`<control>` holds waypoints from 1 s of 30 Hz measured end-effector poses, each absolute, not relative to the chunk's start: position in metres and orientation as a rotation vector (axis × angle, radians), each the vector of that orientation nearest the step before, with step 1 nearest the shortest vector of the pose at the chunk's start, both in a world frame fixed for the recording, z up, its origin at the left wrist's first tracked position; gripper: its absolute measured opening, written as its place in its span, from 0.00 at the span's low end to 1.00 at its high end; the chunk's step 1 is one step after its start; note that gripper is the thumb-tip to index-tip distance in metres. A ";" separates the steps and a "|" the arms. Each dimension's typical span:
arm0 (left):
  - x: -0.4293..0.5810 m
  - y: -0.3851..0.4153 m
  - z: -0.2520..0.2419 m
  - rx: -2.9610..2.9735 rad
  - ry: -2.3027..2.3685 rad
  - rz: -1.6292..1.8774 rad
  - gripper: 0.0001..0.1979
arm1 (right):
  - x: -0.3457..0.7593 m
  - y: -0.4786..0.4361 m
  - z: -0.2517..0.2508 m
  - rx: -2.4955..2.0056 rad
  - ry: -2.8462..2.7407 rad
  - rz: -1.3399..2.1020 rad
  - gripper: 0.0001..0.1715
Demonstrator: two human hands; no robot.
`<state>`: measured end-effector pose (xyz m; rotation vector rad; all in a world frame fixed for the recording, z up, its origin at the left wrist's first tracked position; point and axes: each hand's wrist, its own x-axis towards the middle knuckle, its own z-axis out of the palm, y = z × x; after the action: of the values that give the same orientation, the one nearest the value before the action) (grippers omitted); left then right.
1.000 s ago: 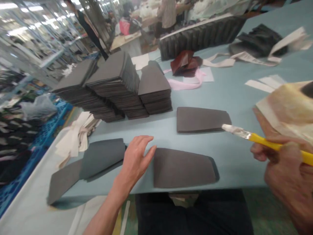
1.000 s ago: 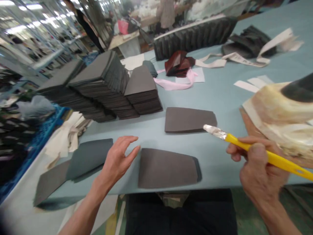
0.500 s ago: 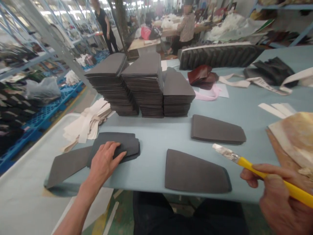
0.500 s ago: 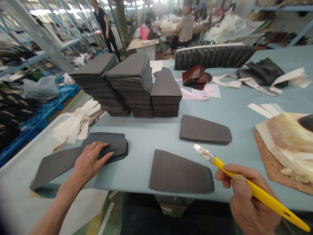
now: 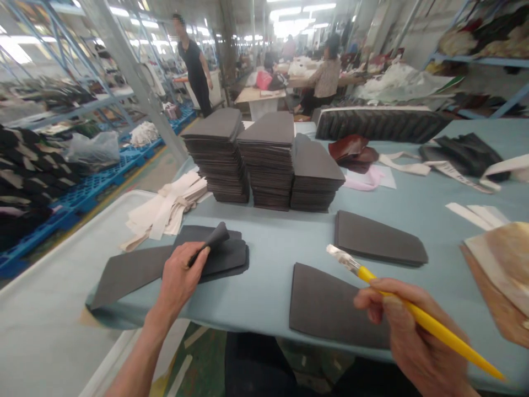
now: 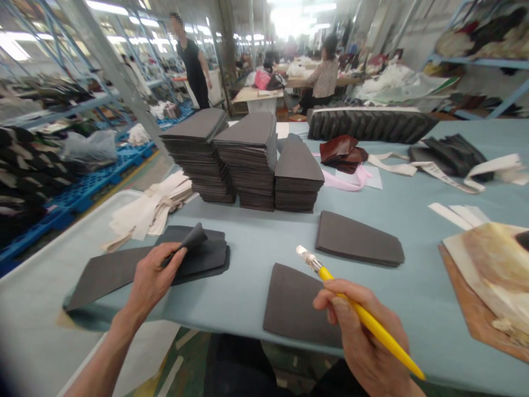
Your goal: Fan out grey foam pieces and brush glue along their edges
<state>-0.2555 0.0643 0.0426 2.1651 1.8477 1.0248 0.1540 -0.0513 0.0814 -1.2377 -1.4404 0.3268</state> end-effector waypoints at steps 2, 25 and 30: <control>-0.255 0.060 0.046 2.125 1.868 1.124 0.21 | 0.137 -0.035 0.087 -1.196 -1.538 0.330 0.07; -0.198 -0.030 0.042 0.643 1.518 1.526 0.37 | -0.064 0.088 0.100 -1.028 -1.799 0.683 0.10; -0.173 -0.007 0.049 -0.007 0.896 1.534 0.23 | -0.062 0.074 0.107 -0.950 -1.746 0.642 0.06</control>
<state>-0.1727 -0.0073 0.0493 -0.0075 0.8964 1.5336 -0.0623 0.0745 0.1075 -0.9496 -1.7464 0.6418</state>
